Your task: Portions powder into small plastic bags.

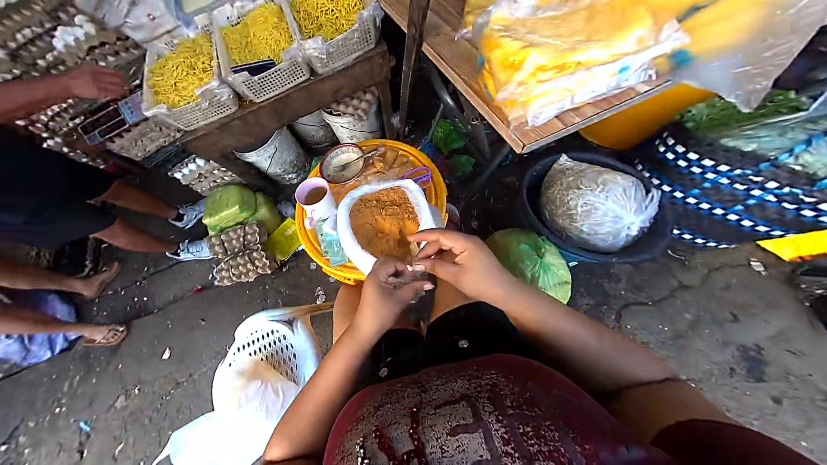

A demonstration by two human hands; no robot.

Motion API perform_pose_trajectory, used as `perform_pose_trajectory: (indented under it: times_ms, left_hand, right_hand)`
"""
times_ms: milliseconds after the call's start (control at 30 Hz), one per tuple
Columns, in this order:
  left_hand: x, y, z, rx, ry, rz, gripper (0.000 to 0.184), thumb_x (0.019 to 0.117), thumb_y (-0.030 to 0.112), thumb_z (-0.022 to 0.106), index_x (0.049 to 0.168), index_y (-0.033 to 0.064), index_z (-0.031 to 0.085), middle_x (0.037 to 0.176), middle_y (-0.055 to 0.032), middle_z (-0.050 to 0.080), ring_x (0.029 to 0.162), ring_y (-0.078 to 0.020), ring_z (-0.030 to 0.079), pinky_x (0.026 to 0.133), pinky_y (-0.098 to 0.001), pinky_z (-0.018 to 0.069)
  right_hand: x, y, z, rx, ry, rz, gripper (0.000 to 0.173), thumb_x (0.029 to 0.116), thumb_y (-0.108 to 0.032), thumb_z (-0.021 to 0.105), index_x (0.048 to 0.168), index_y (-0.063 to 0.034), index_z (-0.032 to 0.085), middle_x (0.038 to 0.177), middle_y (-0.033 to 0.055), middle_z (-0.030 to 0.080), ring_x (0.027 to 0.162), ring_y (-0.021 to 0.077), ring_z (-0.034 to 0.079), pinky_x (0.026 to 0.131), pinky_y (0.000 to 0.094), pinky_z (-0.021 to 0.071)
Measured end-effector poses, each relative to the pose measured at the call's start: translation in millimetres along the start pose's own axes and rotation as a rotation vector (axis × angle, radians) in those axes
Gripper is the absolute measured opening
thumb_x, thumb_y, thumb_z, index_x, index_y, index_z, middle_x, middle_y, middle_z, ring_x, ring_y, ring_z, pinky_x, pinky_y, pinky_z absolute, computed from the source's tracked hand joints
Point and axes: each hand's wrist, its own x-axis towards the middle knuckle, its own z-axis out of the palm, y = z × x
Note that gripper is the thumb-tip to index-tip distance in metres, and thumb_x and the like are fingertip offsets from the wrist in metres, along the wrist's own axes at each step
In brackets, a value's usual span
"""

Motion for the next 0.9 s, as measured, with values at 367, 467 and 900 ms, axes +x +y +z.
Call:
perform_pose_trajectory:
  times_ms: [367, 467, 900]
  left_hand:
    - [-9.9, 10.0, -7.6, 0.003, -0.564, 0.061, 0.018, 0.0925, 0.015, 0.075, 0.100, -0.0002, 0.079, 0.122, -0.0102, 0.073, 0.120, -0.0126, 0.065, 0.108, -0.0309, 0.0494]
    - [-10.8, -0.5, -16.0, 0.018, -0.615, -0.003, 0.038, 0.0904, 0.024, 0.077, 0.117, -0.0025, 0.074, 0.129, -0.0138, 0.068, 0.125, -0.0146, 0.062, 0.108, -0.0316, 0.0486]
    - [17.2, 10.0, 14.6, -0.115, -0.242, -0.154, 0.017, 0.0974, 0.015, 0.067, 0.087, 0.0035, 0.075, 0.084, 0.0034, 0.074, 0.081, 0.0014, 0.068, 0.079, -0.0223, 0.0564]
  right_hand:
    - [35.6, -4.8, -58.0, -0.081, 0.284, -0.178, 0.025, 0.0930, -0.007, 0.070, 0.117, 0.0003, 0.065, 0.094, 0.0019, 0.071, 0.083, 0.0048, 0.066, 0.078, 0.0239, 0.0572]
    - [34.9, -13.5, -75.8, -0.119, 0.238, -0.107, 0.025, 0.0924, -0.008, 0.071, 0.116, -0.0059, 0.064, 0.092, -0.0022, 0.070, 0.081, 0.0017, 0.066, 0.075, 0.0191, 0.0569]
    - [16.4, 7.0, -12.1, 0.161, 0.103, 0.264, 0.015, 0.0972, -0.013, 0.068, 0.107, -0.0053, 0.076, 0.095, 0.0000, 0.075, 0.085, 0.0041, 0.069, 0.081, 0.0271, 0.0582]
